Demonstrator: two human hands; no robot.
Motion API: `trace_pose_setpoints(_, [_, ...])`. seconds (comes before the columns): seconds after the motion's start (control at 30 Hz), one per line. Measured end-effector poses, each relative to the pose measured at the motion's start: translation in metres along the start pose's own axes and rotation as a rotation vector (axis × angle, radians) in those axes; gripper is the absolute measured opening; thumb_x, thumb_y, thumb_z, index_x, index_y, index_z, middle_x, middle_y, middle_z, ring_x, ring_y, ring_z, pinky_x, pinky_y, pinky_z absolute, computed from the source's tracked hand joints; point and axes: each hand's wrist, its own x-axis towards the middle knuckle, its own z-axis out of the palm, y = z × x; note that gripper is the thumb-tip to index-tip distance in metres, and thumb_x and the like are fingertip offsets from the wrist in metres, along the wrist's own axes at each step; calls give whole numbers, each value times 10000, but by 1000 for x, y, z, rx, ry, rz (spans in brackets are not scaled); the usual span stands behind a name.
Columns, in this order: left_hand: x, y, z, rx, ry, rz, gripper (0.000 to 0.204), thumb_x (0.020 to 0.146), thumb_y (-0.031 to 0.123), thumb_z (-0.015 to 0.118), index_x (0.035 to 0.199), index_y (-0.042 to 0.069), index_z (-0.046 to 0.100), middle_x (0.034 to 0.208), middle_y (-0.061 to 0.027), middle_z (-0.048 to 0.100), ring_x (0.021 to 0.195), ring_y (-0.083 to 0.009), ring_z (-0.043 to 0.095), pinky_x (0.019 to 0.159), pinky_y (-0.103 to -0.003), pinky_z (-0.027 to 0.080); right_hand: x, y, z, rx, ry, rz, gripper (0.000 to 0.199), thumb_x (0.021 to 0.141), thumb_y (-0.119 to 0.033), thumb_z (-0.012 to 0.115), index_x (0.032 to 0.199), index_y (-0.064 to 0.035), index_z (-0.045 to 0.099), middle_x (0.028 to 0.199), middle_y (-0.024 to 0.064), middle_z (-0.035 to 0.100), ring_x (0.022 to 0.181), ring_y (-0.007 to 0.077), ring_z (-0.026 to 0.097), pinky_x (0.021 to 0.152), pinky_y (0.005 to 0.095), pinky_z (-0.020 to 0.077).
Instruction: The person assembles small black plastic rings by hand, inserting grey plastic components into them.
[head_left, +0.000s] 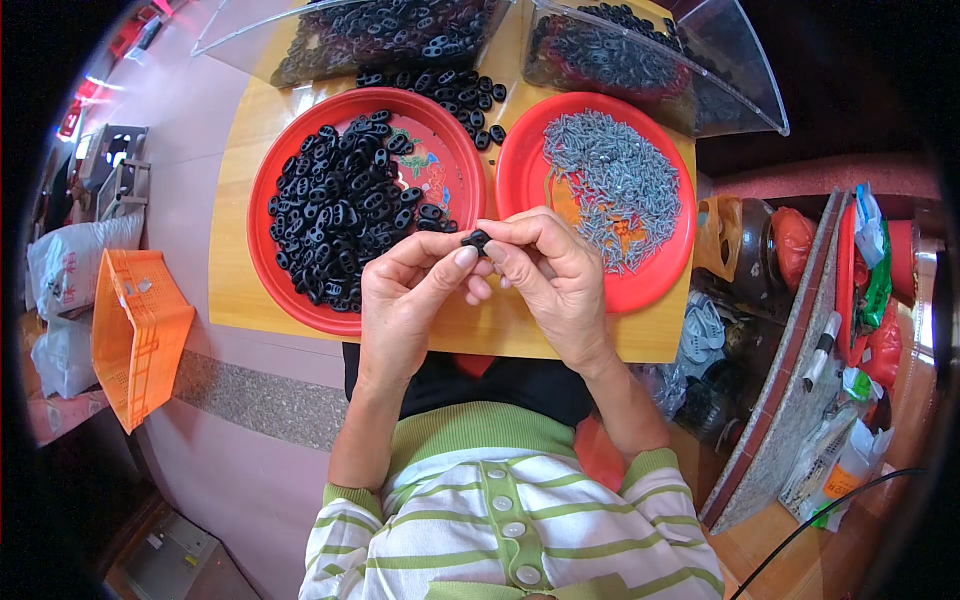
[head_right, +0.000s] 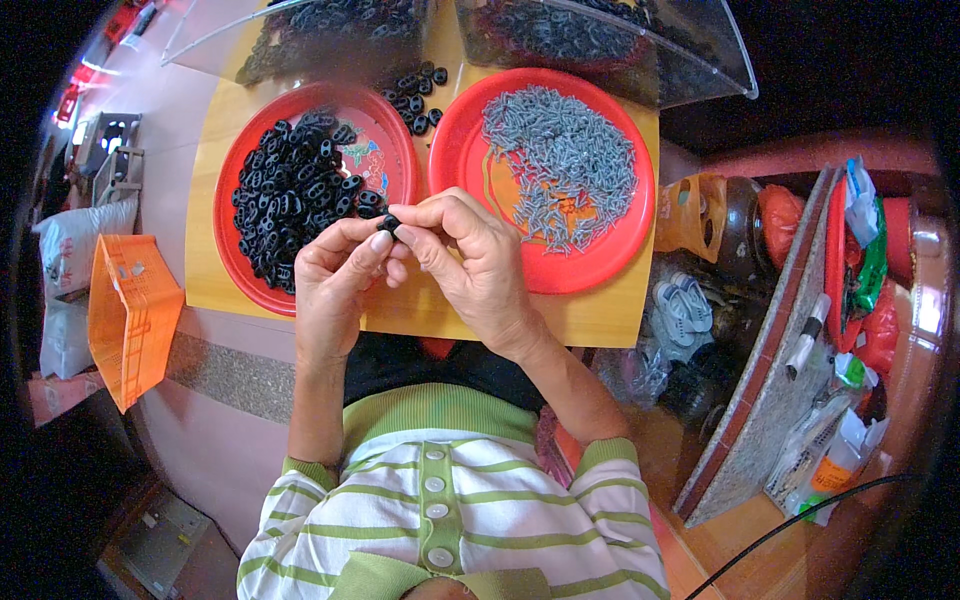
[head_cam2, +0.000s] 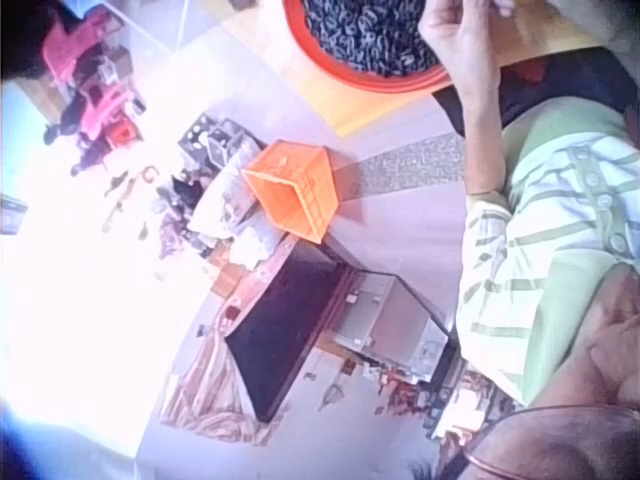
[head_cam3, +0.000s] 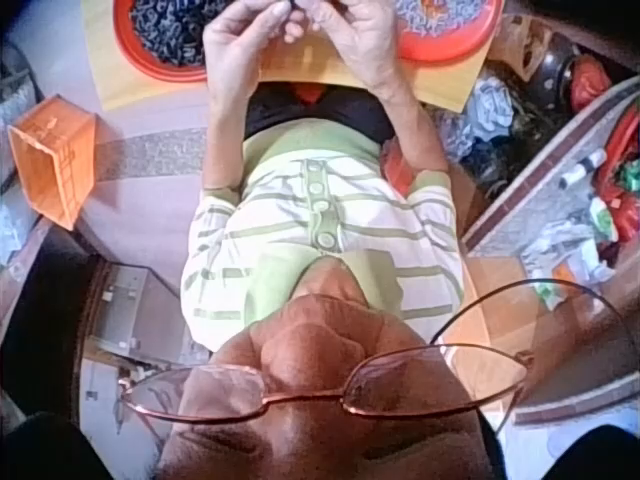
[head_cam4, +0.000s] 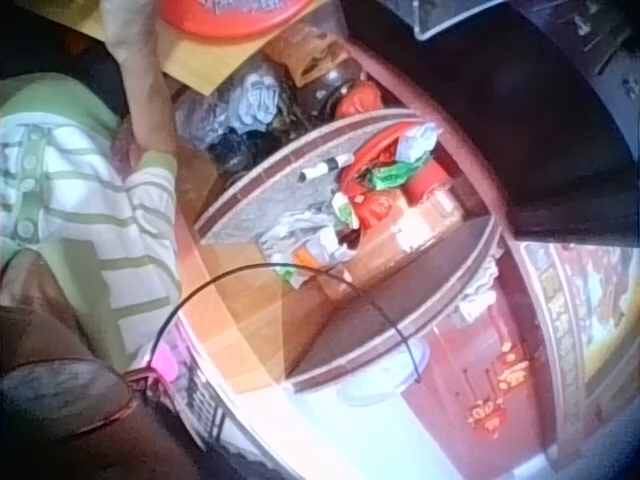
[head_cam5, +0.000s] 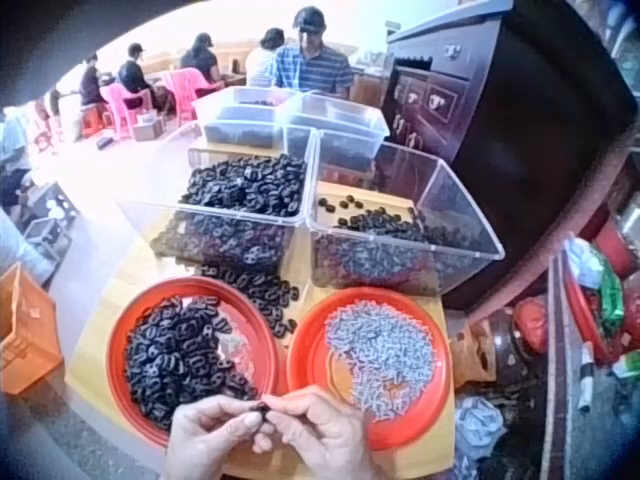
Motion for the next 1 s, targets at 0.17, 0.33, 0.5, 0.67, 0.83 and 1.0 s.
trace_pose_setpoints(0.17, [-1, -11, 3, 15, 37, 14, 146, 904, 35, 575, 1000, -65, 620, 872, -125, 673, 738, -144, 654, 684, -246, 531, -1, 3, 1, -117, 33, -62, 140, 868, -5, 597, 1002, 2, 639, 851, 61, 597, 761, 126, 614, 677, 245, 497])
trace_pose_setpoints(0.33, [-6, -8, 12, -60, 94, 81, 145, 906, 44, 572, 996, -59, 620, 867, -132, 671, 747, -164, 662, 698, -251, 542, 5, -8, -2, -266, -6, -175, 124, 863, 6, 595, 978, 4, 642, 848, 63, 597, 754, 128, 611, 652, 252, 497])
trace_pose_setpoints(0.5, [-4, -8, 12, -113, 124, 109, 137, 898, 61, 585, 975, -42, 631, 861, -115, 670, 719, -151, 644, 675, -238, 518, 1, -12, 8, -91, 41, -88, 221, 820, 12, 640, 1038, -13, 614, 861, 66, 594, 743, 133, 607, 632, 248, 493])
trace_pose_setpoints(0.67, [-3, -21, 19, -244, 212, 154, 113, 907, 93, 567, 971, 20, 625, 890, -46, 651, 799, -96, 594, 759, -249, 473, -2, -16, 7, -257, 66, -153, 327, 747, 32, 691, 1053, -16, 588, 852, 68, 576, 728, 141, 603, 635, 250, 505])
trace_pose_setpoints(0.83, [-5, -20, 26, -276, 128, 160, 144, 919, 88, 542, 1026, 18, 610, 1002, -41, 615, 830, -87, 567, 775, -247, 462, 0, -15, -2, -325, 86, -206, 304, 724, 34, 714, 1010, -24, 631, 870, 53, 586, 702, 110, 584, 608, 224, 486])
trace_pose_setpoints(1.0, [-3, -17, 15, 212, -9, 400, 275, 888, 42, 593, 1156, -15, 606, 1081, -58, 545, 928, -88, 532, 778, -209, 447, 1, -23, -19, -235, 34, -133, 282, 721, 31, 729, 987, -23, 656, 860, 38, 603, 685, 86, 569, 599, 210, 469])
